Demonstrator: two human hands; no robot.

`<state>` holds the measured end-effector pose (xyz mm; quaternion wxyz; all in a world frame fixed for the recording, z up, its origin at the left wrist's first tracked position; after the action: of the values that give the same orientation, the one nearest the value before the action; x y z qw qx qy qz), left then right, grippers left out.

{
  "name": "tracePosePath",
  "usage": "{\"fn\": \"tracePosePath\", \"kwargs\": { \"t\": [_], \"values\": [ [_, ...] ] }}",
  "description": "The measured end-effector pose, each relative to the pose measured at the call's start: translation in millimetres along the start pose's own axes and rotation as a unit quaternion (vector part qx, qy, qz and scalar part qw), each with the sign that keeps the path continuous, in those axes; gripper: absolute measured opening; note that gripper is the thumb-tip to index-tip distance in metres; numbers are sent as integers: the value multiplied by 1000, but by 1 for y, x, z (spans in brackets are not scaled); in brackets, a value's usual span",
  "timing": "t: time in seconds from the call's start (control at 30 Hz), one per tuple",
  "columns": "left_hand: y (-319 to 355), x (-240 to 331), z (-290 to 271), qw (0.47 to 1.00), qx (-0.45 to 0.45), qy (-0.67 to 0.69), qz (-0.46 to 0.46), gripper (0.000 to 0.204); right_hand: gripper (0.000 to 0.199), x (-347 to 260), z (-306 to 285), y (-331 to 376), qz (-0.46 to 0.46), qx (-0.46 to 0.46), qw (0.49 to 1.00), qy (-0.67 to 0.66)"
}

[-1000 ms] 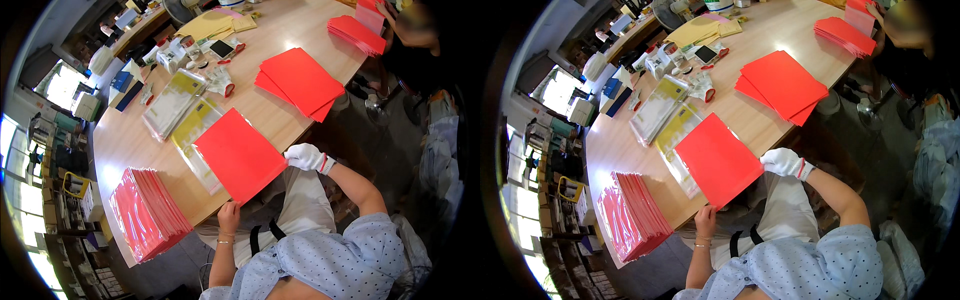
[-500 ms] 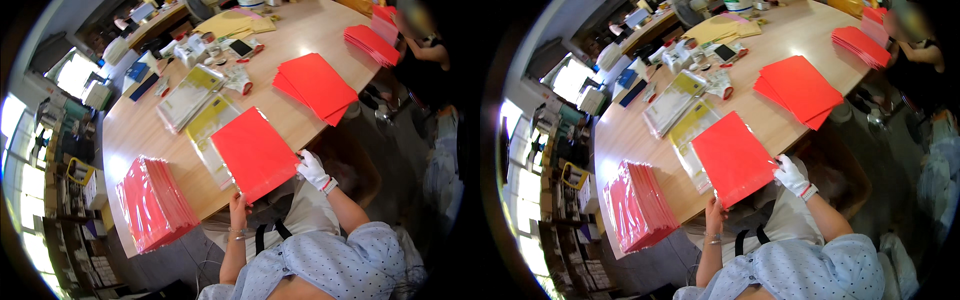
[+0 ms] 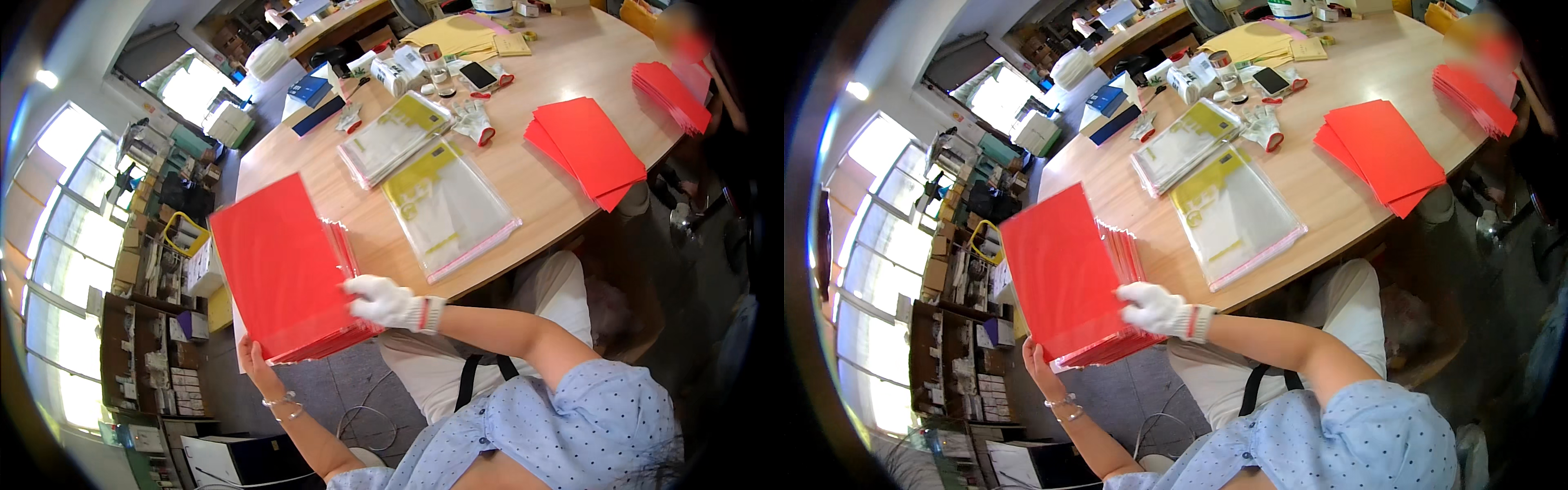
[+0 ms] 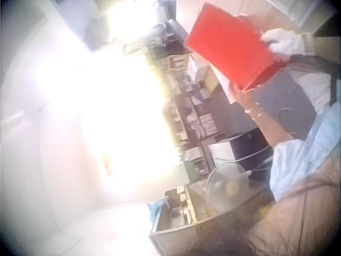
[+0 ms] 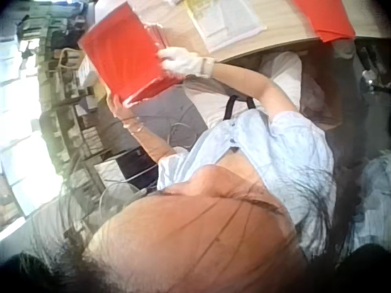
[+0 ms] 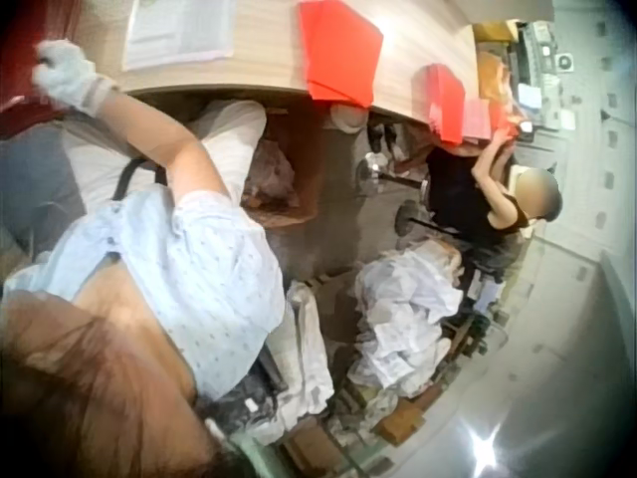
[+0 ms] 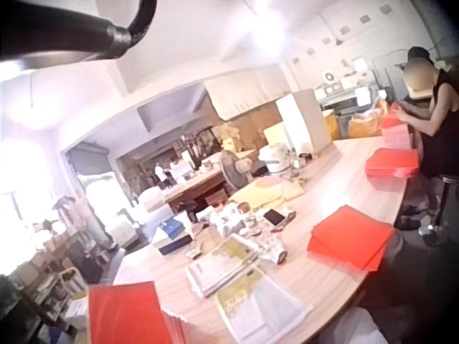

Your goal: The person inserts red paper sheets into clear plastic sleeves one by one. They pick a sheet from a stack, slide it into a sleeve, and place the finished unit on a growing pile. The process repeats continuously at a table with stacks of materials.

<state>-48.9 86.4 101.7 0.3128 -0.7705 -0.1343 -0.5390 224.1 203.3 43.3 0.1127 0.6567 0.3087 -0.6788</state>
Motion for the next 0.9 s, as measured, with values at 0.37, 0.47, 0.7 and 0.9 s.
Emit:
{"fn": "tracePosePath", "kwargs": {
  "t": [0.37, 0.47, 0.7, 0.9],
  "values": [
    [-7, -112, -46, 970, 41, -239, -22, 42, 35, 65, -6, 25, 72, -34, 973, -218],
    [8, -98, -88, 941, 141, -296, 85, 39, 23, 47, -127, 83, -33, 51, 990, 127],
    [72, 50, 39, 953, 82, -116, 269, 26, 47, 7, -400, 223, 120, 226, 683, 685],
    [104, 58, 214, 957, -208, -81, 187, 16, 30, 15, -459, 244, 95, 264, 768, 576]
  ]
}}
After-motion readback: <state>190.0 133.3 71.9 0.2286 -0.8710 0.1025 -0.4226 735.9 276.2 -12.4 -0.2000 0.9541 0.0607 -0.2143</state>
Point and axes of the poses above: each hand's wrist, its own y-axis away from the middle knuckle, its own z-axis out of the palm, x = y × z, the point moved 10 cm from there along -y, towards the middle knuckle
